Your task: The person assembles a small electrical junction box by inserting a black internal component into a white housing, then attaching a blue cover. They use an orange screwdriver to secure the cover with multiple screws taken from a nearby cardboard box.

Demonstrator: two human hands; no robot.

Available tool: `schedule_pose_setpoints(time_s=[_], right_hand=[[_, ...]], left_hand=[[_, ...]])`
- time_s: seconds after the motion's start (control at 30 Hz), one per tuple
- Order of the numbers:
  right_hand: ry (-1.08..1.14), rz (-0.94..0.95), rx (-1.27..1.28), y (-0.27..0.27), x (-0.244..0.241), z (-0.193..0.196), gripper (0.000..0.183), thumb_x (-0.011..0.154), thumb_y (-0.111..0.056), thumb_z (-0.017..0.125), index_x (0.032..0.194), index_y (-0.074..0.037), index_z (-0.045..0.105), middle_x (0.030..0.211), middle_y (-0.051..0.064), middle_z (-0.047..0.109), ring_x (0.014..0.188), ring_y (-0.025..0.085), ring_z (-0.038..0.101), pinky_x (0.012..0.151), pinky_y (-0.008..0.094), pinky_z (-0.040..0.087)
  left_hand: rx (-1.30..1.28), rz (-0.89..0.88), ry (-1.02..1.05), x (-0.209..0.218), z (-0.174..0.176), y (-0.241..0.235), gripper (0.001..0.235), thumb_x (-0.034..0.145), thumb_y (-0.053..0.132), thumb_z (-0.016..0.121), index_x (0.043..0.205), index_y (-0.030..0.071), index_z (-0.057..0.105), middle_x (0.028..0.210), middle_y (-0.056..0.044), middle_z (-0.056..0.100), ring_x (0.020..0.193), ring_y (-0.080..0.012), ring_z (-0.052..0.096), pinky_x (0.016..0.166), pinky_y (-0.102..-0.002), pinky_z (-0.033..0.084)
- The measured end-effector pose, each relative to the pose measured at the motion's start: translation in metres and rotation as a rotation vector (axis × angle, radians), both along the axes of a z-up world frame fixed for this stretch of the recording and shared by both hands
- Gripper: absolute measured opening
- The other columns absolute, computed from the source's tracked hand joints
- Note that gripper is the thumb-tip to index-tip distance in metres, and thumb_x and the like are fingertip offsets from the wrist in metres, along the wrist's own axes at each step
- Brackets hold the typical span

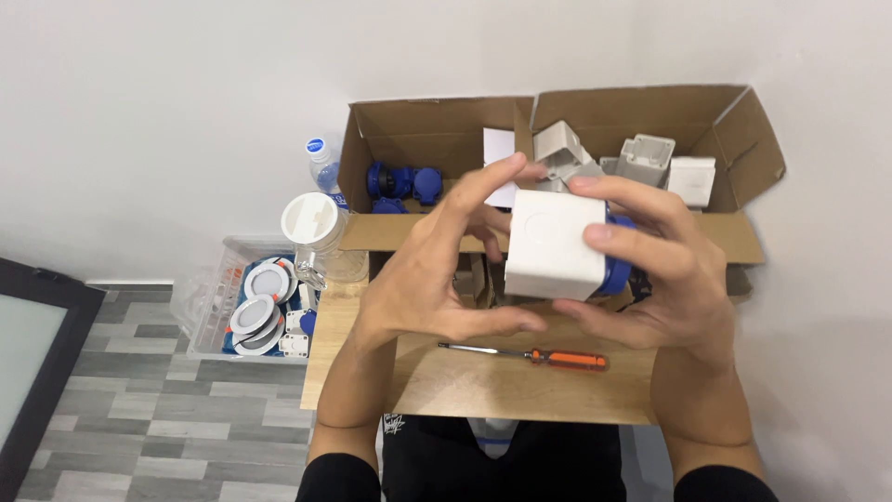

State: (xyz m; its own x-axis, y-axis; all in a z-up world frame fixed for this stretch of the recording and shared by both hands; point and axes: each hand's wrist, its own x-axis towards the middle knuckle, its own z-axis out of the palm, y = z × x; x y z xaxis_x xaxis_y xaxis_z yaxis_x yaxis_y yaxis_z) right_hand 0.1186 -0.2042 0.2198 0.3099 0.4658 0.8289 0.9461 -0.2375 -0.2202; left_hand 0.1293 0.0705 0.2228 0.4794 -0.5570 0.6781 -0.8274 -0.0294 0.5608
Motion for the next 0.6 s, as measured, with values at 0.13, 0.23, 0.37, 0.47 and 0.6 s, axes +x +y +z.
schedule_pose_setpoints(time_s=[0.13, 0.23, 0.37, 0.47, 0.6], right_hand=[[-0.081, 0.004, -0.013, 0.001, 0.006, -0.003, 0.042, 0.104, -0.014, 0.083, 0.137, -0.011, 0.058, 0.151, 0.036, 0.054, 0.135, 0.050, 0.071, 0.117, 0.054, 0.067], [-0.085, 0.031, -0.016, 0.002, 0.005, -0.005, 0.032, 0.106, -0.004, 0.075, 0.134, -0.011, 0.059, 0.149, 0.034, 0.055, 0.135, 0.055, 0.070, 0.120, 0.061, 0.067], [-0.012, 0.039, -0.015, 0.006, 0.005, 0.002, 0.084, 0.101, -0.029, 0.090, 0.164, -0.015, 0.035, 0.165, 0.031, 0.045, 0.151, 0.046, 0.064, 0.137, 0.062, 0.055], [0.242, 0.118, 0.068, 0.007, 0.005, 0.000, 0.106, 0.089, -0.049, 0.080, 0.172, -0.012, 0.026, 0.176, 0.034, 0.033, 0.159, 0.049, 0.058, 0.135, 0.058, 0.057], [0.416, 0.007, 0.042, 0.004, 0.001, -0.002, 0.095, 0.099, -0.062, 0.058, 0.166, -0.001, 0.029, 0.158, 0.034, 0.058, 0.140, 0.037, 0.070, 0.097, 0.033, 0.064]], left_hand=[[-0.039, 0.023, 0.150, -0.004, 0.006, -0.004, 0.096, 0.097, 0.058, 0.078, 0.169, 0.012, 0.033, 0.149, -0.017, 0.064, 0.096, -0.0164, 0.070, 0.080, -0.026, 0.067], [-0.094, 0.047, 0.128, -0.009, 0.009, -0.007, 0.070, 0.105, 0.045, 0.073, 0.159, 0.010, 0.047, 0.150, -0.015, 0.065, 0.105, -0.0182, 0.068, 0.086, -0.026, 0.067], [-0.130, 0.078, -0.009, -0.012, 0.011, -0.006, 0.054, 0.107, 0.026, 0.081, 0.153, 0.013, 0.055, 0.159, -0.020, 0.059, 0.146, -0.0313, 0.068, 0.105, -0.034, 0.069], [-0.156, 0.085, -0.160, -0.007, 0.009, -0.008, 0.044, 0.105, 0.010, 0.084, 0.142, 0.011, 0.061, 0.157, -0.022, 0.057, 0.150, -0.0388, 0.066, 0.129, -0.049, 0.062], [-0.171, 0.077, -0.211, -0.002, 0.006, -0.010, 0.033, 0.103, -0.001, 0.074, 0.135, 0.006, 0.065, 0.156, -0.026, 0.057, 0.143, -0.0386, 0.067, 0.112, -0.043, 0.065]])
